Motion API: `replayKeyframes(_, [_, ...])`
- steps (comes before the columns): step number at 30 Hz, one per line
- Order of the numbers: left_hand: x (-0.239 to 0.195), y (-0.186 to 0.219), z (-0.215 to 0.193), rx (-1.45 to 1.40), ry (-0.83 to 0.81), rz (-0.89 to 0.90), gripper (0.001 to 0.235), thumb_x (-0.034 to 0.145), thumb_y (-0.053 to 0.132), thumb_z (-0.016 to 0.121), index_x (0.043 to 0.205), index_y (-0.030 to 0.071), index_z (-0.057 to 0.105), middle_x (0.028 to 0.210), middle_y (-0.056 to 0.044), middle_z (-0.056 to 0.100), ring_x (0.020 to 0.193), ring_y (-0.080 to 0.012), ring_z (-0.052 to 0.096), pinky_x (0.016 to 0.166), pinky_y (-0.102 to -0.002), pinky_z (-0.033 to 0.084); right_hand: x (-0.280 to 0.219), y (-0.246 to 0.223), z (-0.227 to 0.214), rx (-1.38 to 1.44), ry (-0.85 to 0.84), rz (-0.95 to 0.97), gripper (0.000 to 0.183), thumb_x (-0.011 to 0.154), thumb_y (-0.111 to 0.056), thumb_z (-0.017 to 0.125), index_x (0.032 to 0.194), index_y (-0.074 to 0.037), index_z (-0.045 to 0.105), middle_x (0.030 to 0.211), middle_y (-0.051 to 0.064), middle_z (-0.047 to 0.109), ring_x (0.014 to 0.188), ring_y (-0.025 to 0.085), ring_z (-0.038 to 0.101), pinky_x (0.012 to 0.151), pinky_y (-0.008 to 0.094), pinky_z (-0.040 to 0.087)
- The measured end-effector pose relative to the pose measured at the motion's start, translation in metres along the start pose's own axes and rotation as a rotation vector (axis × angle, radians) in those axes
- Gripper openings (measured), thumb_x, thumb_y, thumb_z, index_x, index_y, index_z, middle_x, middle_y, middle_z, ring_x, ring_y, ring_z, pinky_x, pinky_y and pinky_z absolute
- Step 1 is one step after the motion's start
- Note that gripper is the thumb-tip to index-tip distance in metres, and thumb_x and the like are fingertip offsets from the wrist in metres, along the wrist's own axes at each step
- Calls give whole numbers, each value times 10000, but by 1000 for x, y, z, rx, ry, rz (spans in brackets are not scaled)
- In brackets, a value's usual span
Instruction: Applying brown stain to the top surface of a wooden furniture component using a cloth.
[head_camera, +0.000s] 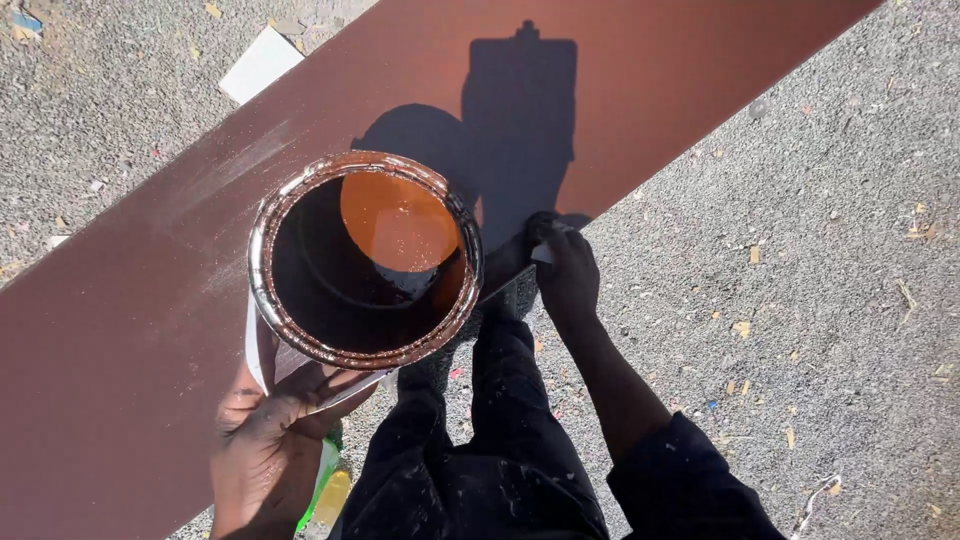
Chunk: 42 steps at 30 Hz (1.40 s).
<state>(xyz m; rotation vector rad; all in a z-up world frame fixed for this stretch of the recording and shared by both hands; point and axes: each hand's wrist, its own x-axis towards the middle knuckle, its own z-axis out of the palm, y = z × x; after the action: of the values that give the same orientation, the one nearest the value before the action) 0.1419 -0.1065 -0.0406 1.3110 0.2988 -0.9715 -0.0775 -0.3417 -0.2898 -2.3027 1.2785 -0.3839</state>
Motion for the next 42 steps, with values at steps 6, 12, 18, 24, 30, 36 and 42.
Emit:
replayKeyframes(6, [38, 17, 78, 158, 420, -206, 1058, 714, -333, 228, 1637, 159, 391, 1337, -300, 559, 1110, -514, 562, 954, -708, 460, 168, 163, -123, 70, 124, 202, 254, 900, -1, 733, 1128, -112, 720, 1007, 126, 639, 781, 226, 540, 695, 359, 462])
replayKeyframes(12, [74, -7, 28, -709, -456, -36, 1061, 621, -441, 456, 1603, -41, 489, 1372, -569, 444, 1181, -791, 588, 933, -854, 461, 228, 199, -175, 339, -37, 220, 99, 1091, 1, 585, 1128, -91, 592, 1034, 120, 689, 833, 211, 699, 726, 327, 602])
replayKeyframes(18, [71, -4, 18, -104, -56, 55, 1033, 689, -171, 436, 1666, 156, 366, 986, -203, 766, 954, -460, 754, 874, -745, 564, 118, 89, -88, 145, -37, 270, 343, 818, -174, 495, 1097, -196, 693, 919, 3, 715, 787, 184, 594, 666, 356, 440])
replayKeyframes(24, [64, 21, 29, 91, -28, 37, 1029, 651, -208, 378, 1630, 102, 313, 1135, -438, 596, 1021, -642, 634, 880, -712, 560, -56, -68, 19, 112, -212, 62, 323, 800, -174, 643, 1121, -212, 662, 1062, 53, 710, 864, 347, 687, 543, 486, 506])
replayKeyframes(30, [64, 1, -1, -141, -120, 108, 148, 722, -172, 496, 765, -196, 636, 960, -390, 708, 966, -564, 738, 954, -782, 588, -109, -126, 43, 123, -243, -174, 873, 565, 48, 721, 1391, -183, 557, 1303, 157, 563, 1062, 386, 607, 734, 485, 556])
replayKeyframes(36, [75, 3, 6, -62, -46, 106, 799, 731, -169, 464, 1497, 55, 507, 837, -327, 630, 898, -418, 711, 925, -787, 569, 6, -7, 2, -77, 94, 116, 512, 758, 62, 632, 1225, -143, 683, 1207, 131, 649, 1030, 388, 600, 687, 503, 519])
replayKeyframes(42, [128, -16, -19, -254, -325, -22, 1082, 646, -332, 450, 1611, 152, 397, 1217, -453, 662, 1135, -578, 686, 894, -770, 514, 181, 186, -104, -44, 289, 48, 437, 805, 107, 604, 1172, -88, 738, 978, 133, 609, 848, 290, 583, 752, 371, 468])
